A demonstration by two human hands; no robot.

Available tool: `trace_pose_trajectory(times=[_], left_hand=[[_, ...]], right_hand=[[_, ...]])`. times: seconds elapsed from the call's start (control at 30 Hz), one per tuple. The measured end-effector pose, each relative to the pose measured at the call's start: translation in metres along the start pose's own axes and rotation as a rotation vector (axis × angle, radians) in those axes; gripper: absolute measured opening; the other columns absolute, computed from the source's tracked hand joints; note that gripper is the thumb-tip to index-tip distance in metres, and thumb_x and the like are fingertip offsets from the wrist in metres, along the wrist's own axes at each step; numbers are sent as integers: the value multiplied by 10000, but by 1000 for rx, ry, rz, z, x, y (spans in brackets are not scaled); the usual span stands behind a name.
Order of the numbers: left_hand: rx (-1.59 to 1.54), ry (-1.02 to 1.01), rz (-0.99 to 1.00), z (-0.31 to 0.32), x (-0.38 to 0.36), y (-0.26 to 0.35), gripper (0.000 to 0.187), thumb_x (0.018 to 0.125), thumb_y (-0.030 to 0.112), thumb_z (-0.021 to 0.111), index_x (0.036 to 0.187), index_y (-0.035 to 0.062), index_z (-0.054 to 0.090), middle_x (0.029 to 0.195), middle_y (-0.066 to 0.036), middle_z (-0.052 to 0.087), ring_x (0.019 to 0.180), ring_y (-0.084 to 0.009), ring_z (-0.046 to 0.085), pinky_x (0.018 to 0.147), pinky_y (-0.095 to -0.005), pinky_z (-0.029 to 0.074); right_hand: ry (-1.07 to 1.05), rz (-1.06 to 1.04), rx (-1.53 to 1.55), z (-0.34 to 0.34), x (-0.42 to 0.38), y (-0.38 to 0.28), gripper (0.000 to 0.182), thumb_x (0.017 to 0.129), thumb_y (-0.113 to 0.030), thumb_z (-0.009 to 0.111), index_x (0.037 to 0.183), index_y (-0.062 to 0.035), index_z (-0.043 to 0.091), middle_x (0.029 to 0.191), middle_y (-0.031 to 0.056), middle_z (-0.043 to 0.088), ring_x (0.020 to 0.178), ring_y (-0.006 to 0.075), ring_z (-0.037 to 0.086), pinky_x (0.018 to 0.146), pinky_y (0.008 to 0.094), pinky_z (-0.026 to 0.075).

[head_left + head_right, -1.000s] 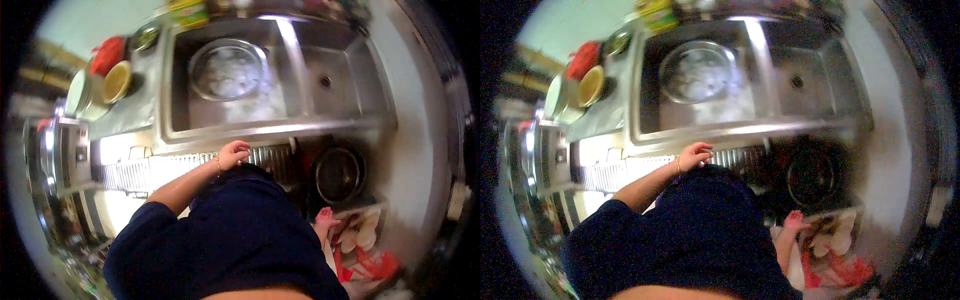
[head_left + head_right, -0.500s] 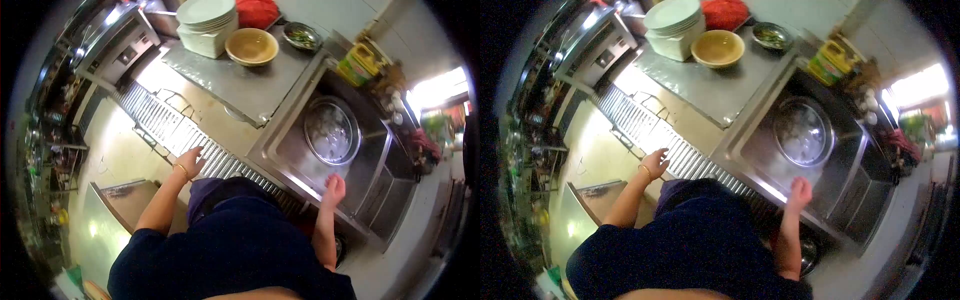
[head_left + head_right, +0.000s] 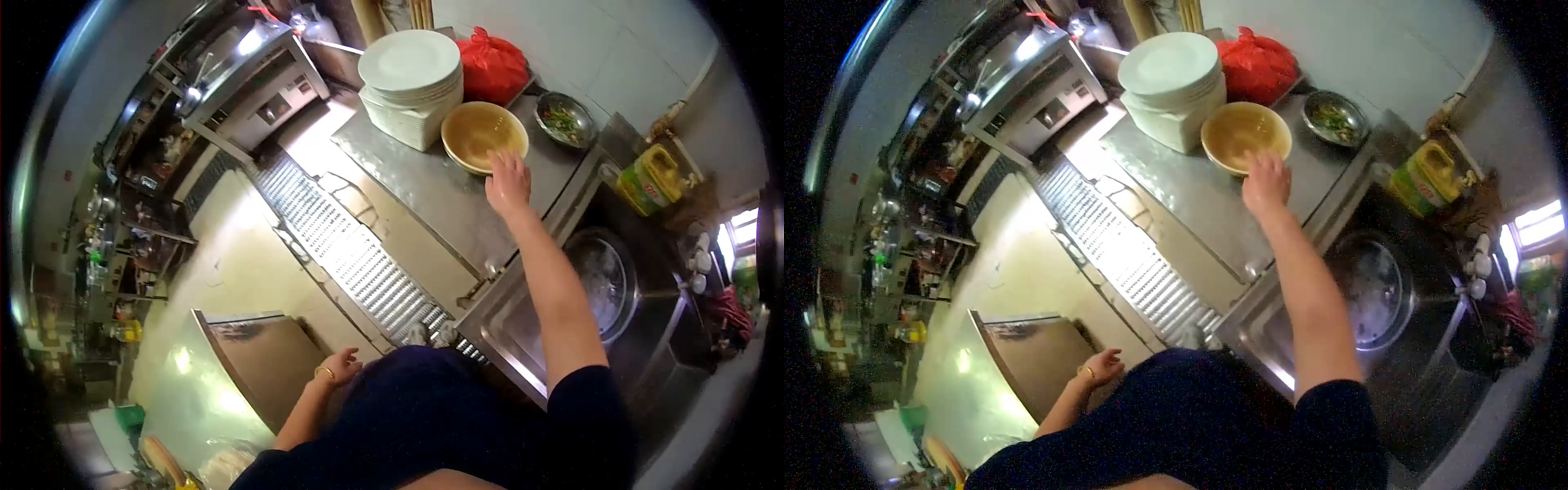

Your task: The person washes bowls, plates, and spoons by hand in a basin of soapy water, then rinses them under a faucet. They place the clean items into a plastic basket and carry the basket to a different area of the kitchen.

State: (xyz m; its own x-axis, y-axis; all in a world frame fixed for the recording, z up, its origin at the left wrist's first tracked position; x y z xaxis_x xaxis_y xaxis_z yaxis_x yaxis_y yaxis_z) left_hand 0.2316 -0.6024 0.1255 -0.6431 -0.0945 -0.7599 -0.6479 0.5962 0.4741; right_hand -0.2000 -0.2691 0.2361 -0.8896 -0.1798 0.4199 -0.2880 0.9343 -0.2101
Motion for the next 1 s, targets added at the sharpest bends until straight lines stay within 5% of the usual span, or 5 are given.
trace_pose_trajectory(times=[0.17, 0.43, 0.63, 0.73, 1.0], left_hand=[[-270, 207, -180, -14, 0, -24, 473, 843, 231, 649, 1259, 47, 517, 1088, -138, 642, 952, -206, 625, 836, -316, 504], [-392, 196, -378, -8, -2, -154, 420, 819, 207, 671, 1183, 20, 574, 1075, -129, 648, 989, -218, 615, 862, -329, 496], [11, -14, -269, -123, 46, -187, 419, 791, 299, 638, 1109, 28, 627, 910, -141, 671, 709, -228, 634, 629, -356, 520], [-72, 281, -314, -225, 59, -158, 427, 798, 283, 570, 1144, 33, 587, 823, -161, 652, 527, -260, 623, 459, -401, 506], [192, 569, -188, -429, 87, -133, 504, 820, 398, 526, 1257, 150, 556, 1115, -83, 661, 1073, -246, 593, 1080, -476, 265]], right_hand=[[-348, 25, 9, 34, 33, 19, 203, 825, -237, 582, 892, -73, 681, 946, 85, 665, 954, 303, 585, 821, 440, 455], [872, 975, 1368, -96, -71, 76, 473, 897, -264, 597, 1247, 12, 439, 1293, 171, 454, 1141, 311, 494, 923, 566, 465], [969, 1182, 1814, -173, -140, 78, 552, 959, -340, 453, 1442, -143, 273, 1496, 87, 281, 1363, 309, 266, 1069, 633, 236], [857, 767, 1570, -170, -128, 21, 655, 920, -332, 532, 1465, -157, 212, 1500, 121, 262, 1365, 345, 262, 1052, 626, 301], [869, 353, 1196, -104, 31, -226, 421, 930, -204, 547, 1219, 94, 478, 1273, 270, 464, 1103, 379, 526, 903, 521, 498]])
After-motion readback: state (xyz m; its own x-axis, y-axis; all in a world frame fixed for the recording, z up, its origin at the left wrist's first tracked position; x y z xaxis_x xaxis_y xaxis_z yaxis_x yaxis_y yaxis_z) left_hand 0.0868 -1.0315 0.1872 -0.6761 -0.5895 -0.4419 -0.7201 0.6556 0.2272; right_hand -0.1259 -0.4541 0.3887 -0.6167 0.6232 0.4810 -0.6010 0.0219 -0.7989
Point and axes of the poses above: each hand's wrist, its own x-axis towards the middle knuckle, its own z-axis out of the palm, y = z × x, the point moved 3 cm from there along x, towards the middle knuckle
